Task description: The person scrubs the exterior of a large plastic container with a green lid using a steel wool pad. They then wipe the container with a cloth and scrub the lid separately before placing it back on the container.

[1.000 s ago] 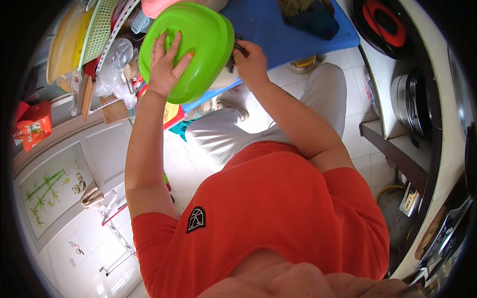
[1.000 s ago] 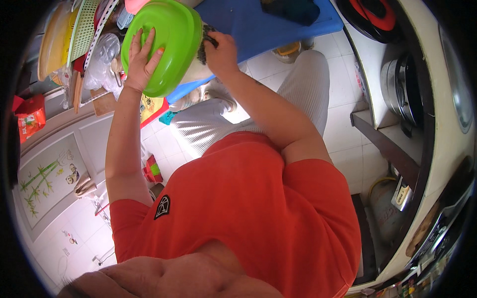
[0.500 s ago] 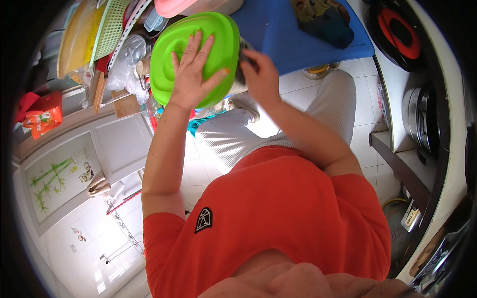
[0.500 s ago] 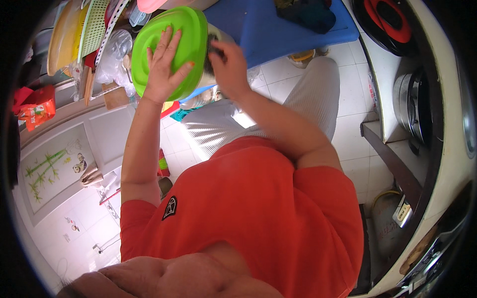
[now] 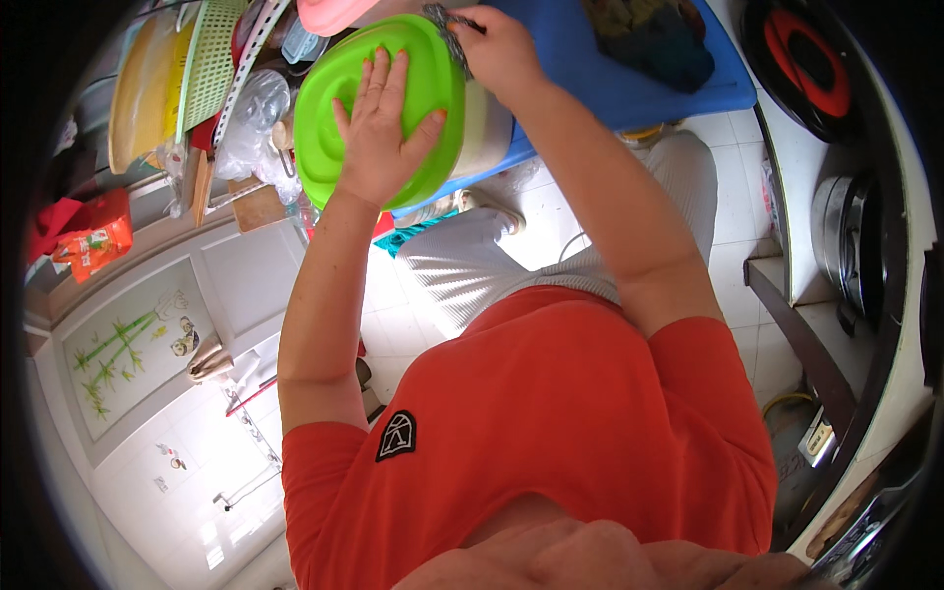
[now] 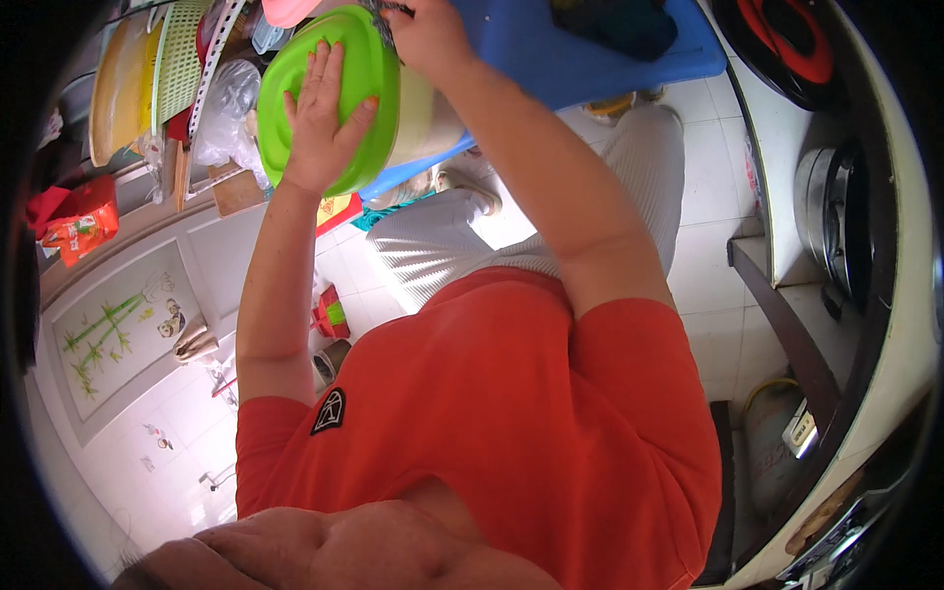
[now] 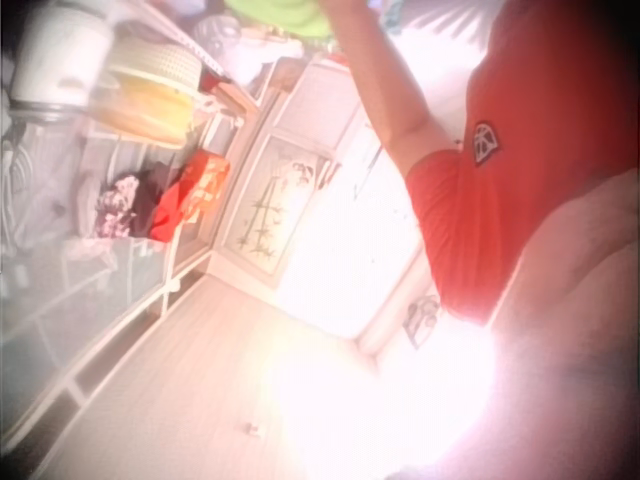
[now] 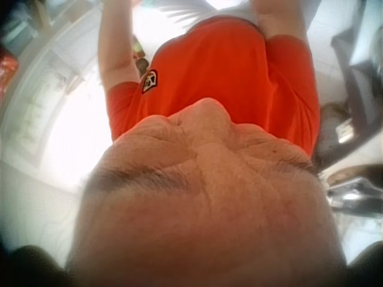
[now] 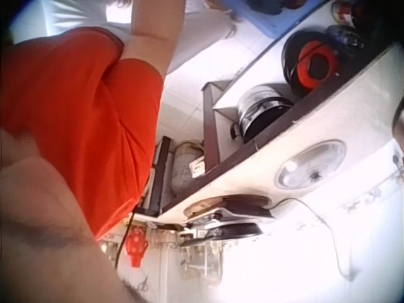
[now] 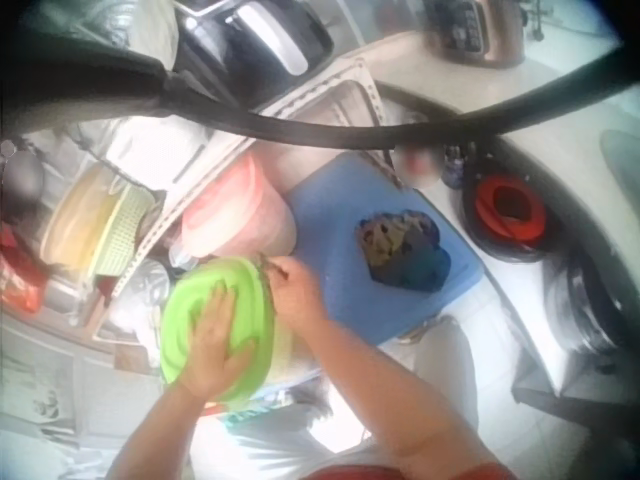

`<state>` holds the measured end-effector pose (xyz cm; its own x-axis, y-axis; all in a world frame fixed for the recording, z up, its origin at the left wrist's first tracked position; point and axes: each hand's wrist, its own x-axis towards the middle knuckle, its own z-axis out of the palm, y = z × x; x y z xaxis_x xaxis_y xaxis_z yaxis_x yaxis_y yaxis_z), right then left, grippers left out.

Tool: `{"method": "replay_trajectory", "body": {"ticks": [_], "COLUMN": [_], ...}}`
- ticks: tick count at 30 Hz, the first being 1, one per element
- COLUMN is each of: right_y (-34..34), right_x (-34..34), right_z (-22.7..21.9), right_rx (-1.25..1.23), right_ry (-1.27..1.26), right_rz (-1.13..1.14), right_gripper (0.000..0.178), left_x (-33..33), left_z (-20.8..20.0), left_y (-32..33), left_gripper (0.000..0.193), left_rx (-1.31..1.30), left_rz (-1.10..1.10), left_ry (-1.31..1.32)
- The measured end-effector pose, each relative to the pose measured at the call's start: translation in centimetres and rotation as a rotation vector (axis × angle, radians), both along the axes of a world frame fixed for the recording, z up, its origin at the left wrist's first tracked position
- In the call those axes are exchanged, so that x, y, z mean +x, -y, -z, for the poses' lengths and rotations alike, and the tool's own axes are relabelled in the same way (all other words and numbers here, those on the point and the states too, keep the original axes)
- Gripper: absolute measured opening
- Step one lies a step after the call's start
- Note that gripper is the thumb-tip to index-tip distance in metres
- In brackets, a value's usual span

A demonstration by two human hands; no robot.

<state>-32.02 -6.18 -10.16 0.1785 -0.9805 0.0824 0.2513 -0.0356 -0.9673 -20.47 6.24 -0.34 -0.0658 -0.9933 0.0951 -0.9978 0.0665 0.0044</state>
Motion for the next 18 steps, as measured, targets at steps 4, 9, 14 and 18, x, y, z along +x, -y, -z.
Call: {"method": "replay_trajectory", "body": {"ticks": [4,9,14,18], "right_y": [-1.7,-12.5,-3.5,3.2], "right_x": [0.6,-1.7,0.8,1.6], "right_z": [2.2,1.4,1.8,1.2], "right_rx": [-0.139,-0.073,-0.04,0.108], "right_ry": [-0.017,0.147,0.029,0.049], "right_rz": [0.169,0.193,0.163,-0.009], "right_gripper": [0.026,0.018,0.019,0.019], "left_x": [0.2,0.3,0.7,0.4], "left_z": [0.6,0.6,0.5,0.6], "left_y": [1.0,0.6,1.0,2.0], "left_gripper": [0.082,0.08,0.079,0.077], "left_rx": [0.0,-0.014,-0.046,-0.058], "left_rz": [-0.051,-0.046,0.049,0.068], "left_ry": [-0.03,0.003,-0.13,-0.106]}}
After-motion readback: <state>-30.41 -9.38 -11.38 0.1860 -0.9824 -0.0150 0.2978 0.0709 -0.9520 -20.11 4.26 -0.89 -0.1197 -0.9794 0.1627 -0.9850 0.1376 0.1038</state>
